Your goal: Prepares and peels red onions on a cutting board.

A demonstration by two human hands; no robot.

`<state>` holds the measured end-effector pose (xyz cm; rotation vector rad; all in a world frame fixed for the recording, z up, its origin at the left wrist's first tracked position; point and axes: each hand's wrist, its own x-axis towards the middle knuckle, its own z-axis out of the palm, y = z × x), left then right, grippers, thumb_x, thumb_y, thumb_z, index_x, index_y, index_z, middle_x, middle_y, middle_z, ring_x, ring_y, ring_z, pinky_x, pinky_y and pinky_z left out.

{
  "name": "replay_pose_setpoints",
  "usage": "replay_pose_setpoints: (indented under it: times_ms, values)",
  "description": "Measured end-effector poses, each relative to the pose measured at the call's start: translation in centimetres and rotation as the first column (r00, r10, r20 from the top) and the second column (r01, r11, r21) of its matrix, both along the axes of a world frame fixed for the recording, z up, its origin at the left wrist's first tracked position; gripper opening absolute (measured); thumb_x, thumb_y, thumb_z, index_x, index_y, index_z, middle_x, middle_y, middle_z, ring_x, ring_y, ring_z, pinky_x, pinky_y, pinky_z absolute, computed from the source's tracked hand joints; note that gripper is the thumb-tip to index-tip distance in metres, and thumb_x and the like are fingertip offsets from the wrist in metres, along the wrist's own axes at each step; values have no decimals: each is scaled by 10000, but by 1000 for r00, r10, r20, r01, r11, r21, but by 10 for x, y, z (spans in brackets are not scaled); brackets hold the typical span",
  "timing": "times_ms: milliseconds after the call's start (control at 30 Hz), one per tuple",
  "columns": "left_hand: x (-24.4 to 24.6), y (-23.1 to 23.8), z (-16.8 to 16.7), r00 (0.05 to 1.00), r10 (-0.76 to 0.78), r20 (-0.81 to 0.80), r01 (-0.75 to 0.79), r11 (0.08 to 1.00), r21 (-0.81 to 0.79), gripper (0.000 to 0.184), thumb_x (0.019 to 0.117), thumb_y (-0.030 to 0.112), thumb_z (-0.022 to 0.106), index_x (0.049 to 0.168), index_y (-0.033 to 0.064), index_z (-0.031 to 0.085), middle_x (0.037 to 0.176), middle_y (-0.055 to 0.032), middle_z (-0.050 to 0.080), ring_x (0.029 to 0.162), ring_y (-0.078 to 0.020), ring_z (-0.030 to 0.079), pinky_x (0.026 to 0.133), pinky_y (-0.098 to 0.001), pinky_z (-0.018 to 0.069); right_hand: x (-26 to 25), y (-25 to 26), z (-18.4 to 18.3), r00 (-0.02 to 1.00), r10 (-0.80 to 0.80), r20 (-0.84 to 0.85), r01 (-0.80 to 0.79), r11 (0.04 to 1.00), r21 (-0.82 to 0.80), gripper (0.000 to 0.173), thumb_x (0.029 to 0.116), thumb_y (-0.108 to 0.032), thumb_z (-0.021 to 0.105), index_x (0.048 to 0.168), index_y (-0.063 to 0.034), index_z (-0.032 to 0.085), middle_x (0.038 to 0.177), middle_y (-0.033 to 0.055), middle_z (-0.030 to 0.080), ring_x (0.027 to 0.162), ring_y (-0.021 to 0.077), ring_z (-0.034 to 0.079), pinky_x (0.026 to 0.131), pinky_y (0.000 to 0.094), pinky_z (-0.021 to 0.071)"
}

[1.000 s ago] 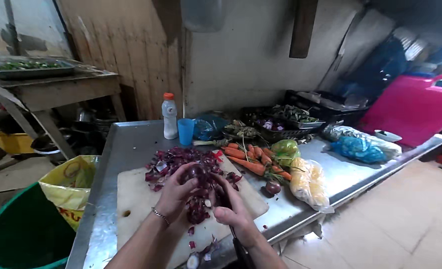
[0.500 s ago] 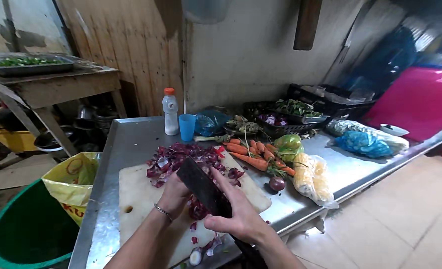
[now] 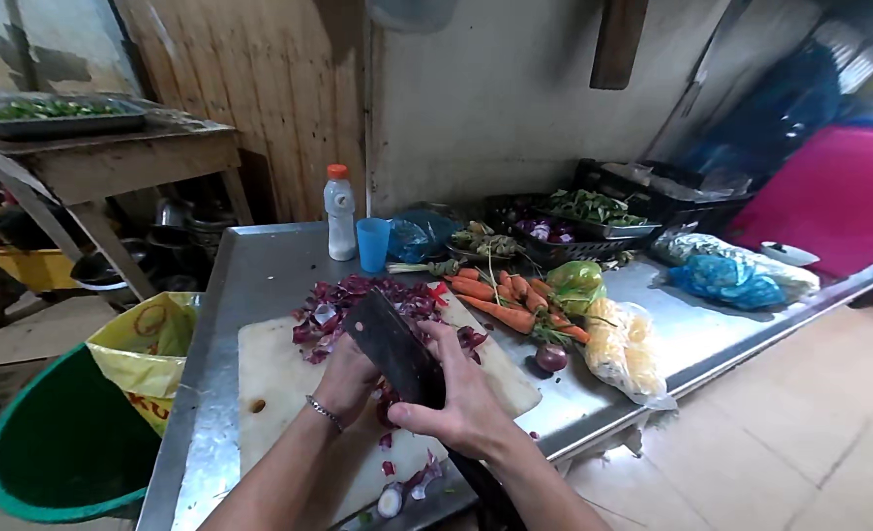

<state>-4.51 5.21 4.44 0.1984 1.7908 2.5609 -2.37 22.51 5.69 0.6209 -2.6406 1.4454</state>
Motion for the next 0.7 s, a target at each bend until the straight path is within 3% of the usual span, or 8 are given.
replay_pose_setpoints:
  times_ms: [300, 400, 533, 700]
  values:
    - [-2, -1, 1, 1000, 13, -9, -13, 1000, 4, 282, 860, -75, 606, 1082, 97, 624, 895, -34, 713, 781, -107, 685, 705, -284, 589, -7, -12, -2, 998, -58, 21, 59, 997, -57, 1015, 654, -775, 726, 1400, -143, 456, 953, -17, 676, 842, 101, 675, 720, 378, 591]
    - [-2, -2, 1, 999, 11, -43, -10, 1000, 6, 306, 867, -69, 618, 1120, 102, 629, 938, -25, 718, 816, -100, 691, 729, -277, 596, -8, -16, -1, 998, -63, 25, 65, 994, -91, 1040, 661, -749, 735, 1436, -127, 427, 944, -12, 662, 836, 102, 668, 713, 367, 587]
    - [-4, -3, -2, 998, 12, -68, -15, 999, -37, 264, 882, -25, 638, 1104, 116, 648, 923, -7, 716, 801, -86, 680, 712, -263, 584, -6, -22, -1, 992, -101, 72, 109, 988, -111, 1033, 673, -706, 754, 1448, -107, 427, 1000, 15, 681, 892, 123, 678, 763, 384, 590]
    - [-9, -5, -6, 995, -20, -98, 15, 998, -53, 342, 850, 0, 656, 1169, 123, 652, 980, -9, 725, 840, -92, 684, 739, -276, 584, -11, -20, -1, 991, -72, 111, 93, 975, -200, 980, 671, -692, 765, 1394, -108, 453, 1017, 14, 692, 881, 117, 686, 735, 365, 592]
